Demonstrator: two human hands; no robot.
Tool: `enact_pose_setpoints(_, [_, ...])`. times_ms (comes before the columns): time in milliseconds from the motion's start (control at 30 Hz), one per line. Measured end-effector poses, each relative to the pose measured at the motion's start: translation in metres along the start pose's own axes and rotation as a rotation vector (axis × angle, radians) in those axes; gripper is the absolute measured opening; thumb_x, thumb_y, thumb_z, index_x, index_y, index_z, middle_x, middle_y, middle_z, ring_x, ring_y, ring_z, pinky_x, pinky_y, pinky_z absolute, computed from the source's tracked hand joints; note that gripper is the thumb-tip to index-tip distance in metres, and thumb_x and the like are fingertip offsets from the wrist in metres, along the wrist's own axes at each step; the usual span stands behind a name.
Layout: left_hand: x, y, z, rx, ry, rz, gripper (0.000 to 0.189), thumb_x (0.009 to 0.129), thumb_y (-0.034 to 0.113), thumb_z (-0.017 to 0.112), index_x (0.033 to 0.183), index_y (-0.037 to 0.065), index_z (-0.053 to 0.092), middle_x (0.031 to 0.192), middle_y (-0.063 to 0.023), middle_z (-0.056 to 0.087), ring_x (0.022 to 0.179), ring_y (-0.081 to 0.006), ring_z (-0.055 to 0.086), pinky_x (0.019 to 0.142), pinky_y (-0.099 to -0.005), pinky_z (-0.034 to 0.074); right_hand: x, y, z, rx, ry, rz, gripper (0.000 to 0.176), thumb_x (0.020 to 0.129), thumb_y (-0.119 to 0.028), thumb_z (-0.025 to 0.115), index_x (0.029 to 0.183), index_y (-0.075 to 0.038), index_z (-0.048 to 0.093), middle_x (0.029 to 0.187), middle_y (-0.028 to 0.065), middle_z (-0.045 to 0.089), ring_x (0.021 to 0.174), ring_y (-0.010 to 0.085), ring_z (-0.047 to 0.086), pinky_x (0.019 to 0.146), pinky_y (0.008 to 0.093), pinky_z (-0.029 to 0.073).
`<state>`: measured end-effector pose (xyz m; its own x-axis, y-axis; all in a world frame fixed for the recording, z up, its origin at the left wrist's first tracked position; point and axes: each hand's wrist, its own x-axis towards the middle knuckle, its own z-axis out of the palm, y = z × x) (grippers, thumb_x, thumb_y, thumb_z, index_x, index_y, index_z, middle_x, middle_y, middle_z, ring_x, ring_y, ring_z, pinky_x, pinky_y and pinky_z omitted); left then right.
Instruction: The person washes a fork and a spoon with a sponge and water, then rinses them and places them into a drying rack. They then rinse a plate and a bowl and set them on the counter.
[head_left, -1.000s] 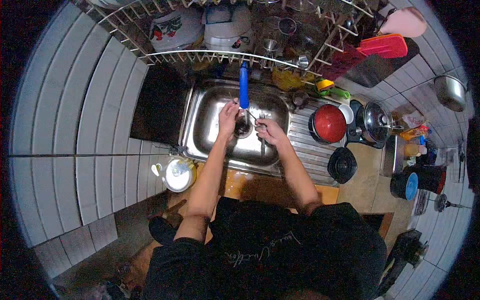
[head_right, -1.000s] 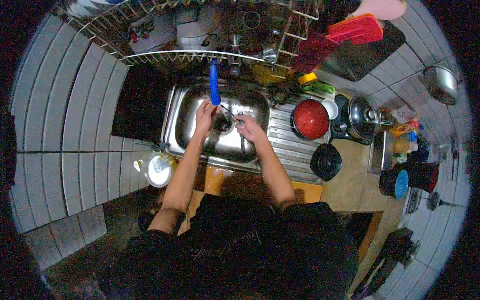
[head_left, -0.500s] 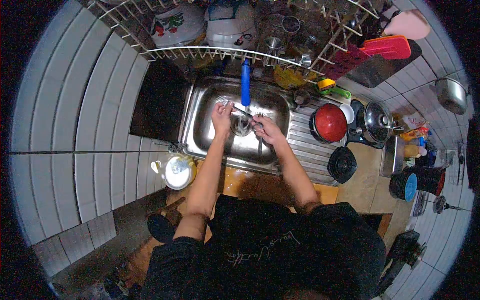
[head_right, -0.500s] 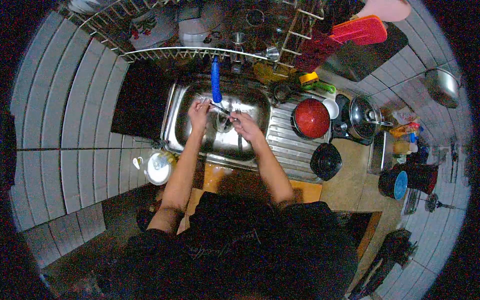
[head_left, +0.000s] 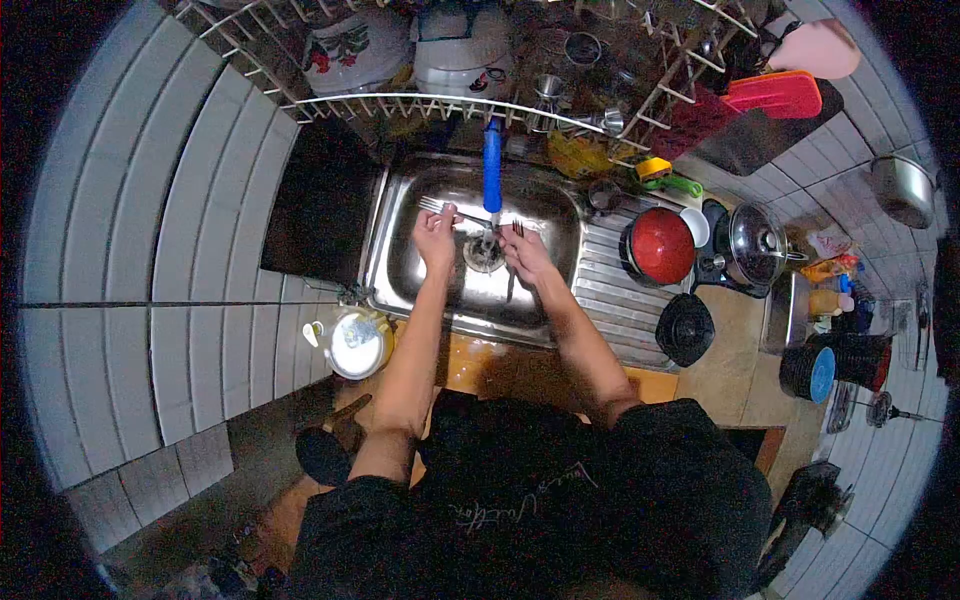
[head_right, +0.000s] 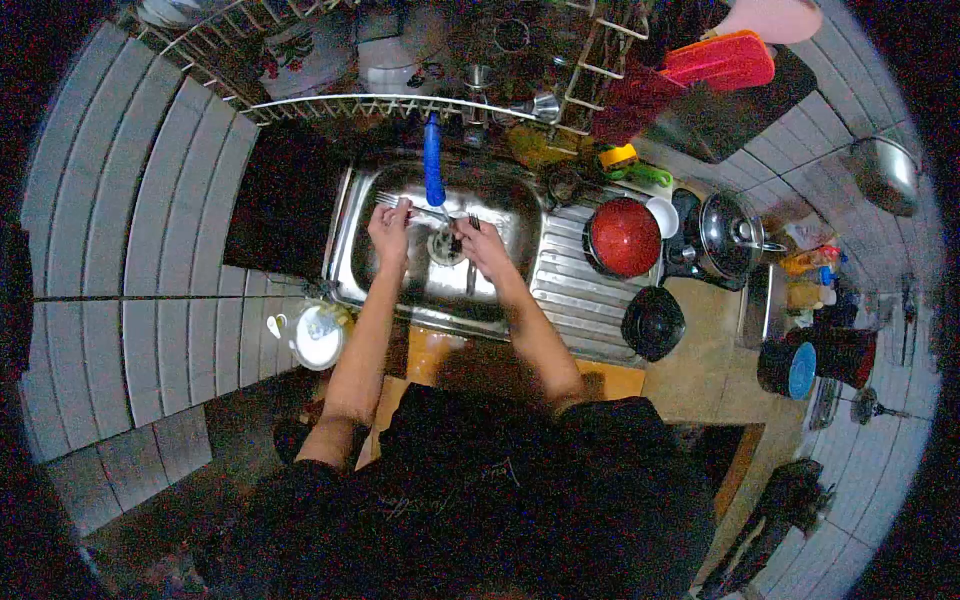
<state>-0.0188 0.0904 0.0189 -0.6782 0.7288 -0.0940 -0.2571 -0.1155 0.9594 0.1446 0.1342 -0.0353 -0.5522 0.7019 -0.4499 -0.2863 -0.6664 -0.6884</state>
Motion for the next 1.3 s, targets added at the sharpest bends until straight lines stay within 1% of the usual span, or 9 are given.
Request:
enact_pose_setpoints(300, [0.006,-0.002,-0.015,0.035,0.098,0.035,0.023,0.083,0.012,0.063,0.078,0.005,0.042,0.071,-0.0065,0.059,0.066,-0.0111,0.060,0.053,-0.0209,0.040,0.008,0.006,0.000,0.122,-0.013,-0.065,0.010,0.087,-0.013,0.055,0.090,-0.004,0.054,0.067,0.0009,0.051,0.043,0.0038,0.035,0.036,0.0180,0.026])
enact_pose_setpoints(567, [0.001,-0.003,-0.016,-0.035,0.084,-0.005,0.020,0.084,0.012,0.062,0.081,0.004,0.044,0.077,-0.0072,0.061,0.068,-0.0105,0.059,0.054,-0.0197,0.039,0.017,0.013,-0.018,0.254,-0.115,0.181,0.022,0.091,-0.020,0.044,0.083,-0.001,0.053,0.065,0.0004,0.047,0.040,0.0052,0.032,0.034,0.0183,0.022])
enact_pose_setpoints(800, [-0.006,0.007,-0.018,0.143,0.014,-0.003,0.019,0.089,0.019,0.056,0.091,0.001,0.058,0.080,-0.0036,0.061,0.073,-0.0082,0.056,0.064,-0.0222,0.043,-0.006,-0.023,0.005,0.353,0.071,0.009,0.024,0.091,-0.019,0.041,0.082,0.001,0.052,0.069,0.0026,0.046,0.049,0.0086,0.040,0.042,0.0202,0.032])
enact_pose_setpoints(900, [-0.008,0.005,-0.019,0.209,-0.048,-0.007,0.025,0.091,0.025,0.053,0.093,0.001,0.060,0.084,-0.0046,0.060,0.074,-0.0099,0.055,0.068,-0.0239,0.044,-0.010,-0.043,0.024,0.078,0.057,-0.158,0.024,0.092,-0.018,0.043,0.091,0.004,0.054,0.075,0.0063,0.053,0.063,0.0138,0.049,0.053,0.0249,0.039])
enact_pose_setpoints(967, [-0.007,-0.001,-0.019,0.267,-0.090,0.002,0.027,0.092,0.027,0.051,0.094,0.001,0.060,0.087,-0.0058,0.060,0.073,-0.0113,0.055,0.071,-0.0247,0.045,0.000,-0.046,0.021,0.056,-0.045,-0.158,0.026,0.093,-0.019,0.043,0.093,0.003,0.057,0.078,0.0057,0.057,0.067,0.0130,0.052,0.058,0.0239,0.041])
enact_pose_setpoints(1033, [-0.007,-0.012,-0.017,0.095,-0.124,0.001,0.029,0.092,0.028,0.049,0.094,0.000,0.058,0.089,-0.0073,0.059,0.075,-0.0125,0.056,0.073,-0.0254,0.045,0.005,-0.049,0.027,-0.230,-0.069,-0.254,0.024,0.093,-0.020,0.045,0.090,-0.001,0.059,0.076,0.0017,0.056,0.067,0.0109,0.051,0.062,0.0227,0.040])
enact_pose_setpoints(1167, [-0.007,-0.020,-0.015,0.164,-0.133,0.076,0.026,0.094,0.024,0.045,0.092,0.001,0.056,0.077,-0.0051,0.057,0.073,-0.0114,0.055,0.069,-0.0242,0.043,0.015,-0.047,0.032,-0.551,-0.062,-0.373,0.026,0.093,-0.021,0.044,0.092,0.000,0.060,0.087,0.0054,0.063,0.081,0.0133,0.055,0.077,0.0262,0.042])
enact_pose_setpoints(1200, [-0.007,-0.020,-0.015,0.162,-0.132,0.078,0.026,0.094,0.024,0.045,0.092,0.001,0.056,0.077,-0.0051,0.057,0.073,-0.0114,0.055,0.069,-0.0242,0.043,0.018,-0.046,0.031,-0.628,-0.083,-0.395,0.028,0.094,-0.020,0.041,0.099,0.000,0.059,0.094,0.0091,0.064,0.085,0.0148,0.056,0.081,0.0270,0.042])
enact_pose_setpoints(1300, [-0.013,-0.010,-0.008,0.212,-0.112,-0.013,0.024,0.094,0.024,0.045,0.093,0.002,0.056,0.073,-0.0032,0.053,0.066,-0.0104,0.051,0.066,-0.0237,0.042,0.030,-0.040,0.032,-0.649,-0.102,-0.493,0.027,0.095,-0.018,0.038,0.103,-0.001,0.057,0.087,0.0066,0.063,0.080,0.0126,0.055,0.077,0.0259,0.042])
